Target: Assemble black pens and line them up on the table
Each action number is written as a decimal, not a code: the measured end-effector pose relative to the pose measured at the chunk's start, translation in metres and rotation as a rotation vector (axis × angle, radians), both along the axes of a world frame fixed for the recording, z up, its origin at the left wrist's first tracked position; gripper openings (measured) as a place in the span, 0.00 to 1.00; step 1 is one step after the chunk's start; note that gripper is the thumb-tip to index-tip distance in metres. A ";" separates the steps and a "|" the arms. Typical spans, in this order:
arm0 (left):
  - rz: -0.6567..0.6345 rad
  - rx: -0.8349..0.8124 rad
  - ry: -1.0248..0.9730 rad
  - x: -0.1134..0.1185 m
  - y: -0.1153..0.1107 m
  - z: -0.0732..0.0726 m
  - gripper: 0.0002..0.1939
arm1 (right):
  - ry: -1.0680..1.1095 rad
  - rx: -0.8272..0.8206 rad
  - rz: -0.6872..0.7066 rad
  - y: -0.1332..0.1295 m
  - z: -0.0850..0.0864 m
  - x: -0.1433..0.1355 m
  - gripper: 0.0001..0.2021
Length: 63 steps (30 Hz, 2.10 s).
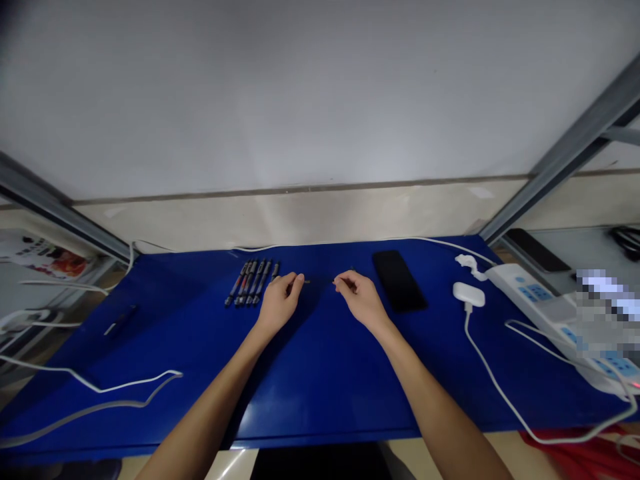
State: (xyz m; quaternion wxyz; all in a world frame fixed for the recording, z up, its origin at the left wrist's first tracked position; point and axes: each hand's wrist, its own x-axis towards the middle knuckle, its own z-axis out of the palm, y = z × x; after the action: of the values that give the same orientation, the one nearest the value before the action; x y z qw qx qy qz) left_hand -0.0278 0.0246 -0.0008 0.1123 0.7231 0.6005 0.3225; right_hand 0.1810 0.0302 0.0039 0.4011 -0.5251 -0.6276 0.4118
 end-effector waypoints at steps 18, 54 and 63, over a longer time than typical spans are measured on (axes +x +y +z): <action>0.023 -0.037 -0.068 -0.001 0.002 -0.003 0.22 | 0.014 -0.059 0.015 0.001 -0.001 0.004 0.18; 0.028 -0.170 -0.275 0.001 0.001 -0.001 0.23 | -0.016 -0.010 0.004 -0.002 0.004 0.004 0.20; 0.042 -0.186 -0.290 0.001 0.001 0.000 0.24 | 0.040 -0.018 0.030 -0.001 0.003 0.003 0.14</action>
State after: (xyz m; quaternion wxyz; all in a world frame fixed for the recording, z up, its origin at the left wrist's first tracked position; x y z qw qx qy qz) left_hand -0.0266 0.0252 -0.0004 0.2575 0.6426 0.6202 0.3688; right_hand 0.1841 0.0294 0.0065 0.4024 -0.5109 -0.6236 0.4338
